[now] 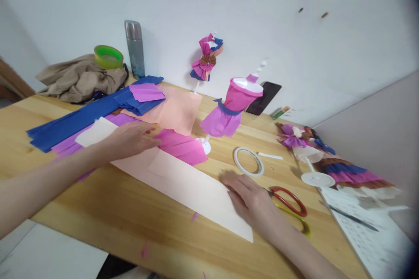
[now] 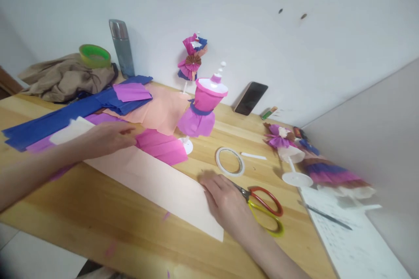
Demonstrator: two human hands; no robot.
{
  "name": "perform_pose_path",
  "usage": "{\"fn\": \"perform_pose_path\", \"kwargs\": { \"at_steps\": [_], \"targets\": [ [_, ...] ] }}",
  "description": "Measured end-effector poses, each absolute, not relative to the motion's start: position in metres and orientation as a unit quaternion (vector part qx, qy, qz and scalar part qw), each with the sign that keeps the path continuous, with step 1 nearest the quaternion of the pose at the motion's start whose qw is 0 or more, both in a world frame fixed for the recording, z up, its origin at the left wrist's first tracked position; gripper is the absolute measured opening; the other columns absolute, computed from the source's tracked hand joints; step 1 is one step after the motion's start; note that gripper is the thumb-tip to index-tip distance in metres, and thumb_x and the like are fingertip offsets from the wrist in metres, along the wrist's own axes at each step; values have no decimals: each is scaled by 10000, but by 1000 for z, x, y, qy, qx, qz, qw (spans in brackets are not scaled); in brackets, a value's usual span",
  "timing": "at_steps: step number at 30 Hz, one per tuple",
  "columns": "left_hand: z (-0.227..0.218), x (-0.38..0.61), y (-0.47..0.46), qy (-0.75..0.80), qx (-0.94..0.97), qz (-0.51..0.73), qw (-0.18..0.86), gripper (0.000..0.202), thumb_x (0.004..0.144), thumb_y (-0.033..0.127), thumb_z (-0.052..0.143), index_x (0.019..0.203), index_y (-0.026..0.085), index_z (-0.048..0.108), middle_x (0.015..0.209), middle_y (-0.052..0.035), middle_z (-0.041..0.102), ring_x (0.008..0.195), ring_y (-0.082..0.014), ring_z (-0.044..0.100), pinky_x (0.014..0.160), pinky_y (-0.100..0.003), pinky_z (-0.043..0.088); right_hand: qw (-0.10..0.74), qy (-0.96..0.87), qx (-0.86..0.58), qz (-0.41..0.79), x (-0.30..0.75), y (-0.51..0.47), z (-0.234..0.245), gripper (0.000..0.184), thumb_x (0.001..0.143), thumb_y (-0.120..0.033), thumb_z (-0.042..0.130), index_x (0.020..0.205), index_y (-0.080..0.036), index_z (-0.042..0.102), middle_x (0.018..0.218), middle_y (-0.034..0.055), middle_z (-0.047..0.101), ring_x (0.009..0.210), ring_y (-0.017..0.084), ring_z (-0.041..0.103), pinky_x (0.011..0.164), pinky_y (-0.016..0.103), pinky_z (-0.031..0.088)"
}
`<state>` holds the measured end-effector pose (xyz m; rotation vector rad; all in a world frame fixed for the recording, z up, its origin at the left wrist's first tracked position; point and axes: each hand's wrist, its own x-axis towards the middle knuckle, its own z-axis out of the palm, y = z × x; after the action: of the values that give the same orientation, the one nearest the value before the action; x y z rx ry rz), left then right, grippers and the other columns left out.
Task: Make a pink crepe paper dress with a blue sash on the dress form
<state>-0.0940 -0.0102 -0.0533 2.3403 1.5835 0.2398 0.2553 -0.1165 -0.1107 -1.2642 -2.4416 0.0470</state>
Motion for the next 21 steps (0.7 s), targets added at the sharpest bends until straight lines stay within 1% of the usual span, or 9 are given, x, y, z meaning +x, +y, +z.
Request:
{"fn": "perform_pose_path", "kwargs": {
  "at_steps": [1, 3, 6, 9, 11, 14, 16, 18, 21],
  "targets": [
    [-50, -87, -8, 558, 814, 50, 156, 430, 901, 523, 387, 1063, 200, 620, 1025, -83, 683, 936, -256, 632, 787, -343, 462, 195, -876, -440, 12, 255, -116, -110, 195, 942, -133, 442, 1040, -180, 604, 880, 88, 667, 767, 201, 629, 642, 321, 528],
    [-49, -71, -3, 575, 805, 7, 143, 475, 894, 558, 368, 917, 164, 633, 921, -113, 679, 881, -276, 641, 740, -356, 463, 188, -887, -421, -1, 253, -117, -110, 215, 945, -126, 442, 1055, -175, 620, 900, 96, 676, 784, 201, 635, 655, 319, 538],
    [-57, -51, 1, 574, 809, 2, 126, 334, 813, 471, 541, 880, 155, 624, 899, -134, 670, 917, -304, 627, 743, -364, 457, 183, -901, -391, -37, 253, -117, -111, 217, 943, -111, 446, 1026, -158, 640, 901, 110, 681, 784, 203, 626, 666, 325, 546],
    [-61, -44, 0, 535, 833, 1, 142, 158, 765, 297, 582, 861, 177, 620, 827, -87, 668, 863, -257, 623, 721, -329, 448, 185, -909, -369, -58, 254, -118, -112, 218, 942, -103, 452, 1030, -141, 647, 893, 122, 677, 791, 209, 616, 676, 333, 546],
    [-54, -49, 0, 505, 847, -9, 167, 54, 724, 238, 586, 737, 185, 594, 721, -45, 636, 733, -212, 607, 644, -298, 426, 182, -914, -357, -64, 254, -118, -112, 217, 942, -100, 456, 1038, -127, 649, 855, 122, 669, 782, 212, 609, 665, 333, 540],
    [-28, -66, 9, 476, 854, -24, 210, 168, 695, 234, 584, 571, 189, 480, 589, 2, 550, 553, -148, 521, 516, -271, 345, 186, -918, -342, -74, 254, -118, -111, 217, 940, -90, 455, 1032, -107, 650, 811, 118, 655, 753, 209, 595, 646, 331, 528],
    [-8, -80, 23, 482, 847, -15, 226, 238, 740, 296, 552, 561, 195, 432, 549, 11, 503, 508, -133, 482, 484, -267, 311, 186, -918, -343, -74, 254, -117, -112, 220, 939, -85, 450, 1029, -105, 650, 795, 110, 645, 734, 204, 585, 636, 329, 520],
    [9, -90, 42, 511, 828, 13, 232, 222, 763, 344, 539, 613, 201, 461, 540, 16, 493, 488, -127, 475, 475, -259, 328, 182, -918, -346, -71, 254, -117, -113, 228, 942, -87, 442, 1028, -112, 651, 786, 102, 639, 727, 202, 581, 634, 329, 515],
    [17, -95, 78, 620, 741, 138, 219, 185, 720, 343, 595, 653, 181, 535, 546, -6, 535, 527, -142, 524, 525, -271, 411, 182, -917, -348, -71, 254, -117, -115, 241, 947, -87, 424, 1021, -126, 650, 803, 103, 643, 749, 206, 585, 656, 333, 517]
  ]
}}
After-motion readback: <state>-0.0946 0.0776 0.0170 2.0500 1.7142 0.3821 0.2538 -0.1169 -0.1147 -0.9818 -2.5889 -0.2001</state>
